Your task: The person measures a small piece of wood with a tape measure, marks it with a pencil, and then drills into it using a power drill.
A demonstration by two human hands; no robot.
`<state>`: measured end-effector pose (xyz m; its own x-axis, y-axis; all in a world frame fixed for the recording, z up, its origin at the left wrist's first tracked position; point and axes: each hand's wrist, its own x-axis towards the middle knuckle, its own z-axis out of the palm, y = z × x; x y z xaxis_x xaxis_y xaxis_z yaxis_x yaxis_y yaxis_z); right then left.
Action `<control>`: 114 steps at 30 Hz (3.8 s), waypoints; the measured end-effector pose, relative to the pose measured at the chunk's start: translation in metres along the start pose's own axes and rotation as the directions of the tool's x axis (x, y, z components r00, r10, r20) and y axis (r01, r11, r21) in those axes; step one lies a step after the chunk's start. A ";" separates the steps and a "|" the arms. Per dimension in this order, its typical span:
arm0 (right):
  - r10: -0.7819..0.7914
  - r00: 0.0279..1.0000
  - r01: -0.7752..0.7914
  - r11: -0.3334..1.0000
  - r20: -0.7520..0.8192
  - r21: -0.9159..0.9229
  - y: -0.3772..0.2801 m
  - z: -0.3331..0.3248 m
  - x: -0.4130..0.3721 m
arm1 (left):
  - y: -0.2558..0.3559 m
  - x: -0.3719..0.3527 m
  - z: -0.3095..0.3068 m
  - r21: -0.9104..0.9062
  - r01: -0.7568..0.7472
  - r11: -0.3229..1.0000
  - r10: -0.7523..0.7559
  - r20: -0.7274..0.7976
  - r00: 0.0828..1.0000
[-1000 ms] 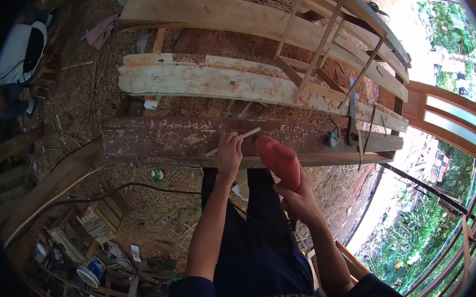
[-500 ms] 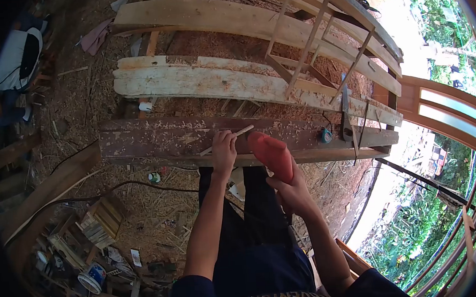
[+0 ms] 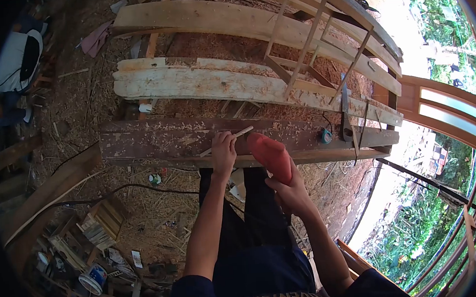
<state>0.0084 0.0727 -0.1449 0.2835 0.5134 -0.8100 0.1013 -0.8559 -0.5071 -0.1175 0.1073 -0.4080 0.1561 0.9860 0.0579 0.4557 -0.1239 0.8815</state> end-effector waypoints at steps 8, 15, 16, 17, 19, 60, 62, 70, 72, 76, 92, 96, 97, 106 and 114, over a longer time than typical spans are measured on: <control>0.001 1.000 -0.001 1.000 -0.010 0.013 0.004 -0.001 0.002 | 0.001 -0.001 0.000 0.008 -0.004 1.000 0.004 -0.004 1.000; 0.010 1.000 -0.010 0.999 -0.006 0.033 0.011 -0.001 0.005 | 0.000 -0.001 0.000 0.037 -0.023 0.999 0.023 0.006 1.000; 0.015 1.000 -0.015 0.999 -0.005 0.032 0.012 -0.001 0.005 | 0.000 -0.002 0.000 0.037 -0.026 0.999 0.026 0.003 1.000; 0.020 1.000 -0.020 0.999 -0.004 0.035 0.010 -0.001 0.005 | 0.000 -0.002 0.001 0.036 -0.025 0.999 0.026 -0.001 1.000; 0.027 1.000 -0.027 0.999 -0.001 0.041 0.005 -0.001 0.003 | 0.001 -0.001 0.000 0.033 -0.026 0.999 0.026 -0.010 1.000; 0.006 0.999 -0.004 0.998 -0.039 0.063 0.009 0.004 0.006 | -0.015 0.022 -0.022 -0.077 -0.129 0.989 0.145 0.269 0.952; 0.029 0.999 -0.026 0.997 -0.040 0.069 0.007 0.003 0.004 | -0.014 0.022 -0.022 -0.066 -0.131 0.989 0.144 0.280 0.949; 0.036 0.999 -0.034 0.999 -0.037 0.040 0.011 0.002 0.007 | -0.012 0.025 -0.024 -0.085 -0.105 0.991 0.124 0.276 0.953; 0.008 0.998 -0.005 0.999 -0.061 0.051 0.009 0.005 0.006 | -0.011 0.026 -0.024 -0.099 -0.096 0.990 0.119 0.270 0.956; -0.075 0.996 0.078 0.995 -0.050 0.066 0.017 0.004 0.009 | -0.013 0.025 -0.022 -0.074 -0.101 0.992 0.118 0.274 0.954; -0.153 0.986 0.150 0.988 -0.063 -0.045 0.034 -0.002 0.011 | -0.012 0.026 -0.021 -0.064 -0.091 0.994 0.106 0.291 0.951; -0.138 0.989 0.138 0.990 -0.054 -0.007 0.028 0.001 0.008 | -0.010 0.024 -0.021 -0.070 -0.080 0.994 0.097 0.289 0.953; -0.120 0.991 0.121 0.992 -0.057 0.024 0.023 0.003 0.007 | -0.011 0.025 -0.022 -0.072 -0.075 0.995 0.093 0.288 0.953; -0.091 0.996 0.092 0.996 -0.015 0.023 0.035 -0.002 0.007 | -0.011 0.025 -0.020 -0.060 -0.084 0.995 0.097 0.273 0.957; -0.120 0.992 0.120 0.993 -0.033 -0.014 0.041 -0.001 0.007 | -0.012 0.025 -0.020 -0.055 -0.103 0.993 0.114 0.272 0.955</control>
<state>0.0151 0.0413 -0.1706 0.3008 0.6102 -0.7329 0.1477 -0.7890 -0.5963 -0.1369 0.1353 -0.4079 0.4396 0.8978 0.0281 0.3885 -0.2182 0.8952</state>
